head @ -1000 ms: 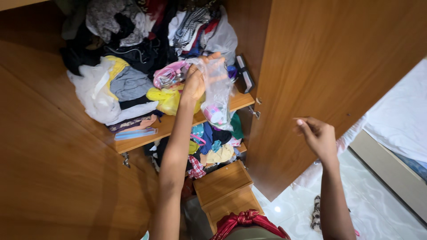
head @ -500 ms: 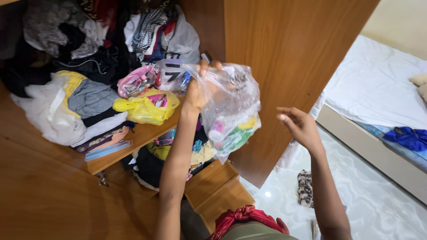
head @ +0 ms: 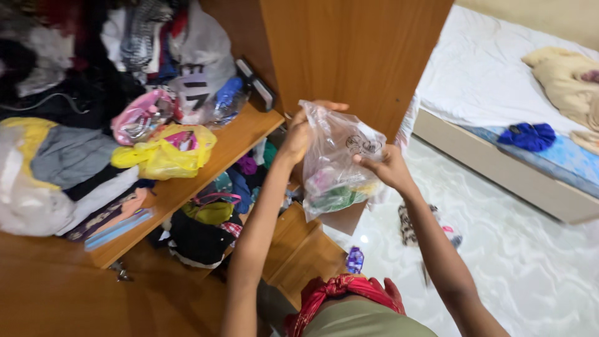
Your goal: The person opens a wooden wardrobe and removes various items from the shelves, including plastic bags and folded clothes. They place the items onto the floor and a nearby bed. The person continues to take out more clothes and bags from the wardrobe.
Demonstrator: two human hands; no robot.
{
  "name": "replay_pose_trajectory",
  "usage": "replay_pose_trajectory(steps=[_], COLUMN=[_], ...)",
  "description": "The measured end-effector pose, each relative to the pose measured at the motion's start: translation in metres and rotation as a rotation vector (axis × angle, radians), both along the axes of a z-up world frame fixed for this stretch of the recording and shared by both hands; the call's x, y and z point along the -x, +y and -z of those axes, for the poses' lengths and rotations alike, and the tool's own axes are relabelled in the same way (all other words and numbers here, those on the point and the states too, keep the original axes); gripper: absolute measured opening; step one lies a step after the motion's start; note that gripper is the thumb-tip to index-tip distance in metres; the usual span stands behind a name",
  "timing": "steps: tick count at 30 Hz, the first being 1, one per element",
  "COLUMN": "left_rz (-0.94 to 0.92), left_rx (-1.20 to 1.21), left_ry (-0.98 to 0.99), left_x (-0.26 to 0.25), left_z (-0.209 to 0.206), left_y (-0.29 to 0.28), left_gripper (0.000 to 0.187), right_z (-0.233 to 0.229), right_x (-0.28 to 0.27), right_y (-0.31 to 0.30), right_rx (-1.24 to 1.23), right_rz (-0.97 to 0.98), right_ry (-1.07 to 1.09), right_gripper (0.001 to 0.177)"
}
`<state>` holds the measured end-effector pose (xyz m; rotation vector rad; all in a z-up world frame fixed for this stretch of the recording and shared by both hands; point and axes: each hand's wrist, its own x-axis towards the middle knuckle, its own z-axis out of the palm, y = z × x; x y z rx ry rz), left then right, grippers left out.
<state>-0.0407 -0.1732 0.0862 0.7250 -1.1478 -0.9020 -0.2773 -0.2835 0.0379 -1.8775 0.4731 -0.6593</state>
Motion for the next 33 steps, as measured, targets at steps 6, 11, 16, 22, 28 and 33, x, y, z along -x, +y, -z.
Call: replay_pose_trajectory(steps=[6, 11, 16, 22, 28, 33], left_rz=[-0.373, -0.461, -0.482, -0.502, -0.528, -0.571], left_rx=[-0.32, -0.438, -0.499, -0.545, -0.552, -0.521], left_ry=[-0.2, -0.206, -0.193, -0.196, -0.218, -0.262], left_x=[-0.034, -0.041, -0.043, -0.038, -0.033, -0.031], left_z=[0.045, 0.068, 0.072, 0.068, 0.06, 0.047], left_y=[0.034, 0.058, 0.069, 0.071, 0.076, 0.072], left_gripper=[0.039, 0.034, 0.031, 0.031, 0.031, 0.032], right_z=[0.032, 0.065, 0.129, 0.147, 0.081, 0.002], right_x=[0.069, 0.135, 0.169, 0.179, 0.176, 0.163], right_y=[-0.047, -0.11, -0.181, -0.236, -0.208, -0.172], right_rx=[-0.04, -0.001, -0.156, 0.015, -0.047, 0.211], right_rz=[0.255, 0.53, 0.645, 0.976, 0.988, 1.038], right_ry=[0.212, 0.337, 0.052, -0.429, -0.537, -0.52], right_gripper=[0.021, 0.025, 0.021, 0.054, 0.044, 0.052])
